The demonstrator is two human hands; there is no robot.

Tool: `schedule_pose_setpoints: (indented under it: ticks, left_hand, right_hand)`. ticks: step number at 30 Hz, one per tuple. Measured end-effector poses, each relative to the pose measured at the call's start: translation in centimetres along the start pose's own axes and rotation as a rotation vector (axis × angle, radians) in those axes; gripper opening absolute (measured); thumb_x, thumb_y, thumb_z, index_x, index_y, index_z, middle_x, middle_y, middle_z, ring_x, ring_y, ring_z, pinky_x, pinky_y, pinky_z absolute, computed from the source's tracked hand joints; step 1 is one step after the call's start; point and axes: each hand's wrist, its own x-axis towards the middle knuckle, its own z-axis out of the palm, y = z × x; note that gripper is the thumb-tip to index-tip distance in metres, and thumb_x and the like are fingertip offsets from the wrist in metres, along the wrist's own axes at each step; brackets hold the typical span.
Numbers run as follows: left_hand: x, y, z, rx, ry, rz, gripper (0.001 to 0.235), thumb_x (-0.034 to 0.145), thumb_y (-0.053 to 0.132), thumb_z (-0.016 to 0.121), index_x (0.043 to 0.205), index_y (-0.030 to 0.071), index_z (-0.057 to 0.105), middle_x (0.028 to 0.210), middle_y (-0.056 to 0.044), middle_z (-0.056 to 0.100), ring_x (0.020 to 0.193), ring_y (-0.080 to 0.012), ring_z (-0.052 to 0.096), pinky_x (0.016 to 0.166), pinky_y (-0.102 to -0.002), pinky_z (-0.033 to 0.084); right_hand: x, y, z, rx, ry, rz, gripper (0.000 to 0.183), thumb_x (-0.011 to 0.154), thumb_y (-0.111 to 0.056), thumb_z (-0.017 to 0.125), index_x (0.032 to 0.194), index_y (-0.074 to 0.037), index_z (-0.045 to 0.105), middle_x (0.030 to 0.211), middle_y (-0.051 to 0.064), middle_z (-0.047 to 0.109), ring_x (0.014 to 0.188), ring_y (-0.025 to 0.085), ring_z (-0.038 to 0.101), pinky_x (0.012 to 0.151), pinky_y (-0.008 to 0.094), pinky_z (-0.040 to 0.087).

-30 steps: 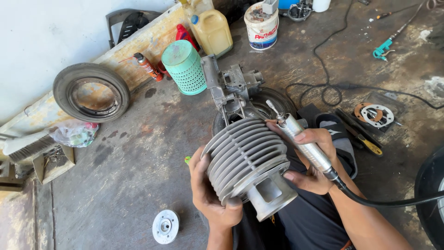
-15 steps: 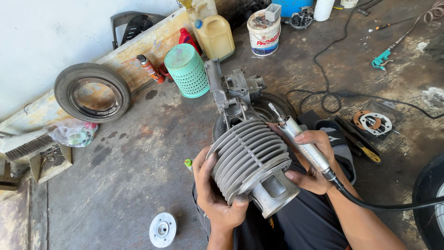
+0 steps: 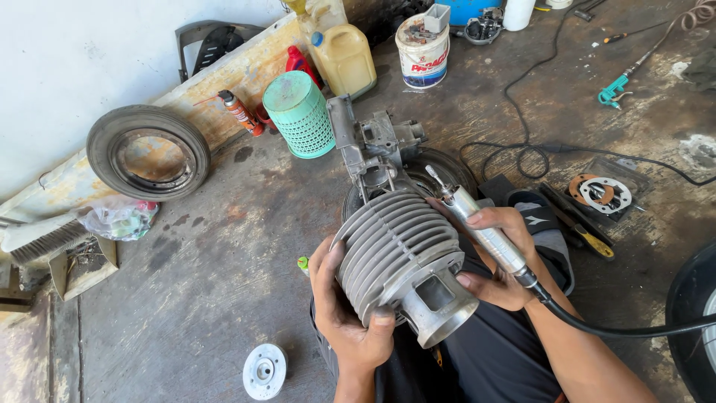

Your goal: The person uses a pneumatic rotary tool to grind and smooth the surfaces of a metal engine cylinder head. They hold the part with one hand while operating the tool with the other, rotating the cylinder to access different areas for grinding.

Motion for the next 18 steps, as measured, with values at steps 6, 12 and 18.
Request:
schedule_pose_setpoints:
  ticks: [6,12,18]
  left_hand:
    - [0.7,0.1,0.4,-0.066,0.003,-0.145,0.083,0.093,0.061,0.058,0.144,-0.003,0.043,0.144,-0.022,0.051,0.134,-0.0373,0.055,0.113,-0.051,0.045]
    - [0.8,-1.8,0.4,-0.232,-0.034,-0.231,0.094,0.093,0.066,0.06,0.149,-0.006,0.038,0.148,-0.029,0.052,0.135,-0.039,0.055,0.114,-0.05,0.042]
    - [1.3,-3.3,0.8,-0.253,-0.075,-0.245,0.109,0.091,0.086,0.045,0.149,-0.006,0.039,0.151,-0.025,0.05,0.138,-0.0367,0.053,0.116,-0.047,0.041]
  right_hand:
    - [0.2,-0.5,0.2,-0.099,0.031,0.033,0.075,0.071,0.002,0.071,0.138,-0.012,0.041,0.158,0.03,0.041,0.152,0.049,0.04,0.13,0.06,0.03]
    - [0.2,-1.1,0.3,0.02,0.036,0.116,0.073,0.073,0.009,0.068,0.138,-0.011,0.042,0.162,0.033,0.034,0.155,0.047,0.034,0.13,0.058,0.027]
    - [-0.1,-1.7,0.3,-0.068,0.072,0.182,0.072,0.071,0.006,0.069,0.136,-0.011,0.043,0.16,0.033,0.037,0.154,0.048,0.037,0.127,0.056,0.028]
